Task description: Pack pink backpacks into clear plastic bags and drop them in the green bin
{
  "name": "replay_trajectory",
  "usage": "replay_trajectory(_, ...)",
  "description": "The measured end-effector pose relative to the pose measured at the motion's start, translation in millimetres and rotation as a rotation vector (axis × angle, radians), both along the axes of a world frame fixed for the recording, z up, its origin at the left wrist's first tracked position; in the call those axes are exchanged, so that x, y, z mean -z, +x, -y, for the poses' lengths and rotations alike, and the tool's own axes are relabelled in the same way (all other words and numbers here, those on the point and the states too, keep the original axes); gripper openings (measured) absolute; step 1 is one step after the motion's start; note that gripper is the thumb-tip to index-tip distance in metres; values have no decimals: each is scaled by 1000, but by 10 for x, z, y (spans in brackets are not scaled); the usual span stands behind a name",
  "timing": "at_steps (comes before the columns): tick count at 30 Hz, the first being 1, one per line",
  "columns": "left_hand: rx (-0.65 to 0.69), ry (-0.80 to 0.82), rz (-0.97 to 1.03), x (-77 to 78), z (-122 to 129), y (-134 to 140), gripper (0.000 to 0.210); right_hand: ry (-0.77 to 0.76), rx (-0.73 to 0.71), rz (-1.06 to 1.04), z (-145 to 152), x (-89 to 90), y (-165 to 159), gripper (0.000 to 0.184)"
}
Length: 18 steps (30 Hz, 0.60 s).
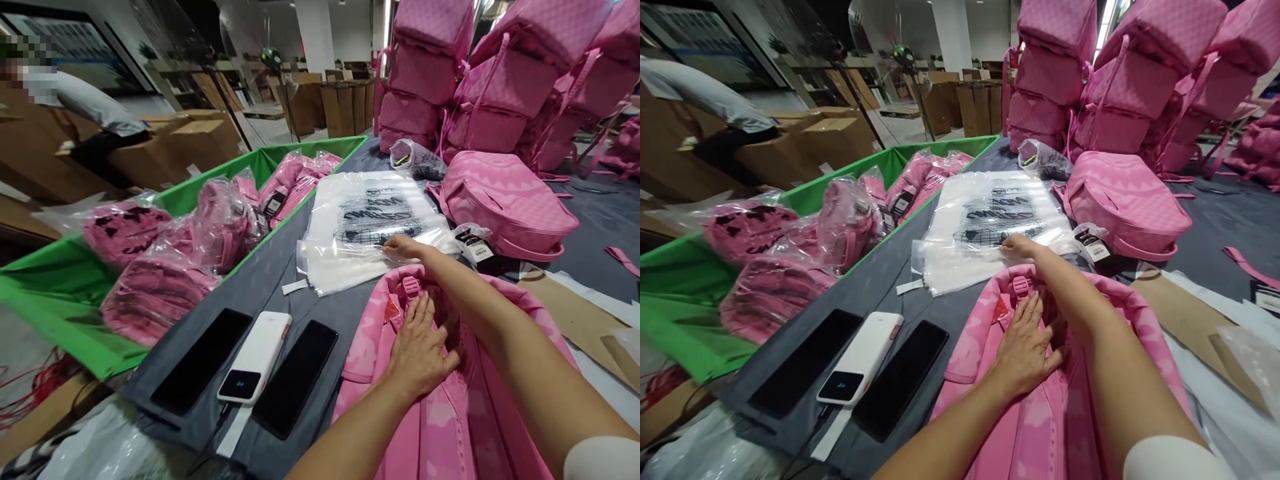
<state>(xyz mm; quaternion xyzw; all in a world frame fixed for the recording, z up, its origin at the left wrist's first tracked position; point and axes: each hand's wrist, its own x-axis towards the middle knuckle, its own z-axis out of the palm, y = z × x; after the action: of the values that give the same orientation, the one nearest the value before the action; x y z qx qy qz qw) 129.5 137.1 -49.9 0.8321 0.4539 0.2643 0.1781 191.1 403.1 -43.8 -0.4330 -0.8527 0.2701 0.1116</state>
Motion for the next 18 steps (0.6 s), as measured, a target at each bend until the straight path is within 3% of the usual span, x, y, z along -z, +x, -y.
replay_trajectory(7, -25, 30, 16, 0, -2, 10, 59, 174, 106, -138, 75, -231, -54, 34)
replay_trajectory(15, -12, 67, 54, 42, 16, -3, 62, 92, 99, -74, 108, -377, -169, 31)
replay_trajectory(18, -12, 161, 149, 21, 83, -9, 48, 84, 118, -24, 194, -477, -175, 29)
